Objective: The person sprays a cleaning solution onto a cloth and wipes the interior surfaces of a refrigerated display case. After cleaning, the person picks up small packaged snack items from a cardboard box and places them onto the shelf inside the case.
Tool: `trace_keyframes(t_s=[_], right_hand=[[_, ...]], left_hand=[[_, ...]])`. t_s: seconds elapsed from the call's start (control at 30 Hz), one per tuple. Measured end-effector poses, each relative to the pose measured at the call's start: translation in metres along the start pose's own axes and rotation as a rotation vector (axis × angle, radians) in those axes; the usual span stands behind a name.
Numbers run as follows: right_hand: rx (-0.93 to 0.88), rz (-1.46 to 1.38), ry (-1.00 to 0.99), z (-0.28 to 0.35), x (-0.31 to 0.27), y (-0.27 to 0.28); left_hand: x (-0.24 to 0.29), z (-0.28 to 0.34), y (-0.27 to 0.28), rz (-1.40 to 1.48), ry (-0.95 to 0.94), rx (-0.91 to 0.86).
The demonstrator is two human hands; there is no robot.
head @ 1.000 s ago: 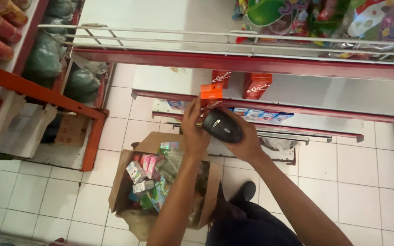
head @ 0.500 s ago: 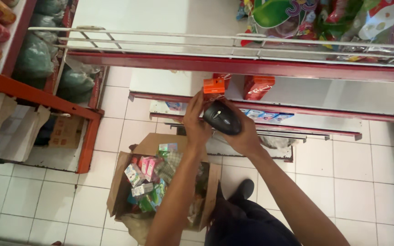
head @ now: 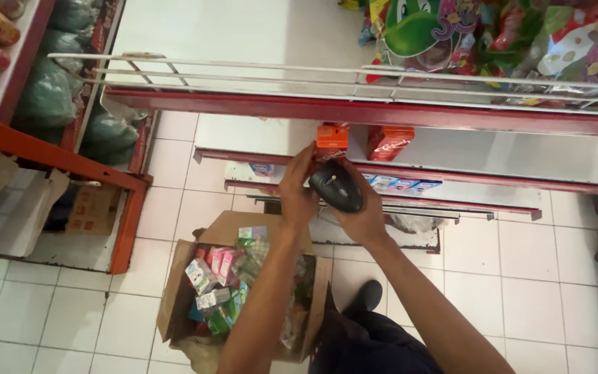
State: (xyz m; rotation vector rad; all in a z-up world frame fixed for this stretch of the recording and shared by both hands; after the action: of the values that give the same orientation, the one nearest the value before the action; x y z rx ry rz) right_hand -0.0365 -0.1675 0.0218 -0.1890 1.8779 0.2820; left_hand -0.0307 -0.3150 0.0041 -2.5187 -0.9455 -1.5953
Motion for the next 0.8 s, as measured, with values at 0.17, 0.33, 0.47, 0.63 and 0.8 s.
trace_keyframes(t_s=[0.17, 0.33, 0.47, 0.63, 0.8], right_hand=[[0.040, 0.061, 0.034, 0.004, 0.000, 0.000], [0.031, 0.029, -0.008, -0.003, 0.002, -0.001], [0.054, -0.050, -0.009, -0.003, 0.003, -0.002], [0.051, 0.105, 0.004, 0.003, 0.004, -0.001], [0.059, 0.048, -0.044, -0.005, 0.004, -0.001]], left_hand=[[-0.007, 0.001, -0.011, 0.161, 0.060, 0.001], [-0.007, -0.008, -0.011, -0.015, 0.123, 0.009], [-0.003, -0.004, -0.004, -0.257, 0.001, 0.082], [-0.003, -0.001, -0.003, -0.403, -0.118, 0.095], [-0.006, -0.008, -0.007, -0.423, -0.119, 0.107]])
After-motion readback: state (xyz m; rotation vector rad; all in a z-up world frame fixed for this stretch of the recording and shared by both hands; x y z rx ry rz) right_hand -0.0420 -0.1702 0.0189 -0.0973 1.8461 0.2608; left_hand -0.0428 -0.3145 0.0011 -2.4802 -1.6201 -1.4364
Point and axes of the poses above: each hand's wrist, its own z-axis away from the middle knuckle, its own y-axis out of the back of the hand, x = y × z, the point moved 1 cm from there along -z, towards the middle knuckle, and after that the axes turned 11 degrees about -z, right-handed, at the moved point
